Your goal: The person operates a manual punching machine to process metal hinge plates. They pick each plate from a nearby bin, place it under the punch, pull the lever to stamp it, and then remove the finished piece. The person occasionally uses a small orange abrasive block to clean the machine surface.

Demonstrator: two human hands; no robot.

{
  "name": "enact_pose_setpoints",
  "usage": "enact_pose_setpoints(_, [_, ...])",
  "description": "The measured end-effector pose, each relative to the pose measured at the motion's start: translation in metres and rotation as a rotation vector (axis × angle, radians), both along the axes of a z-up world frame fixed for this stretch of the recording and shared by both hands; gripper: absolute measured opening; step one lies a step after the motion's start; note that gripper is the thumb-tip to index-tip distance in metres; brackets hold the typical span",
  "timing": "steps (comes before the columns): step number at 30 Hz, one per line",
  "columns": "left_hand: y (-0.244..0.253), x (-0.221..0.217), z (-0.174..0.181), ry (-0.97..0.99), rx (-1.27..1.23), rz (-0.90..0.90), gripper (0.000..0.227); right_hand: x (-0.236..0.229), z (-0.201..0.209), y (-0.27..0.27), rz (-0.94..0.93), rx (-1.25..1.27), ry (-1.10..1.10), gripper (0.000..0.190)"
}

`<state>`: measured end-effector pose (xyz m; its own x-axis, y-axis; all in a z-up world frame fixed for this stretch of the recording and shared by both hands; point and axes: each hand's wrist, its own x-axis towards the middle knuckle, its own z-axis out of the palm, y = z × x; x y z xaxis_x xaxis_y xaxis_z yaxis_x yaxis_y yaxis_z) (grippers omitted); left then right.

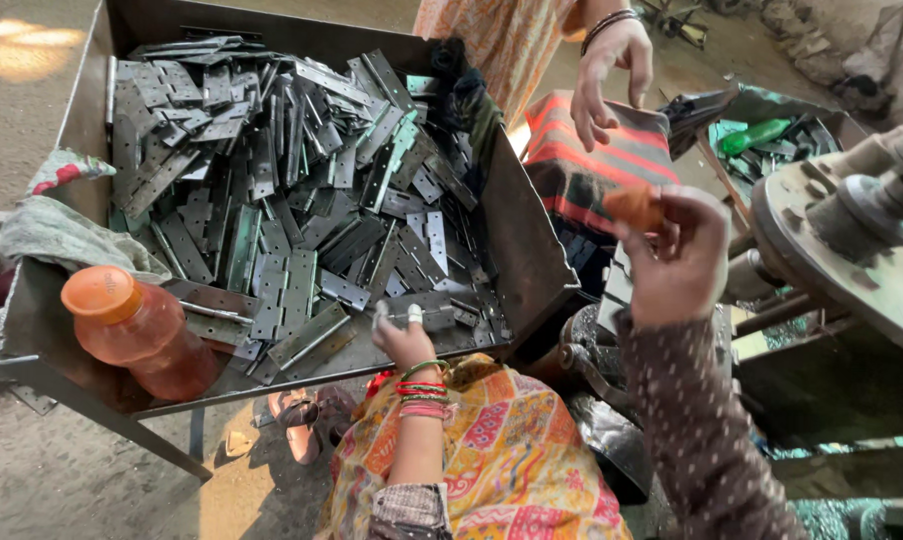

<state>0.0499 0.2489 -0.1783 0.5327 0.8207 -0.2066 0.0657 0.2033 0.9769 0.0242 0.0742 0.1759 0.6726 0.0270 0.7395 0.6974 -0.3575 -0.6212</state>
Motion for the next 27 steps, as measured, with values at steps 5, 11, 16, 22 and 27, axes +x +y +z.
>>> enact_pose_setpoints(5, [-0.036,-0.022,0.025,-0.217,0.188,-0.235,0.044,-0.103,-0.027,-0.028,-0.171,-0.289,-0.327,0.061])
enact_pose_setpoints(11, [-0.081,-0.076,0.14,-0.539,-0.627,-0.97,0.032,-0.182,-0.045,-0.075,-0.227,-0.254,-0.339,0.065])
enact_pose_setpoints(16, [-0.102,-0.158,0.25,-0.662,-0.671,-1.628,0.045,-0.216,-0.061,-0.122,-0.282,-0.404,-0.457,0.053])
enact_pose_setpoints(22, [-0.121,-0.214,0.297,-0.641,-0.265,-1.664,0.056,-0.248,-0.059,-0.151,-0.176,-0.564,-0.532,0.044])
enact_pose_setpoints(27, [-0.125,-0.219,0.289,-0.72,-0.511,-1.635,0.053,-0.266,-0.049,-0.135,-0.275,-0.207,-0.372,0.041])
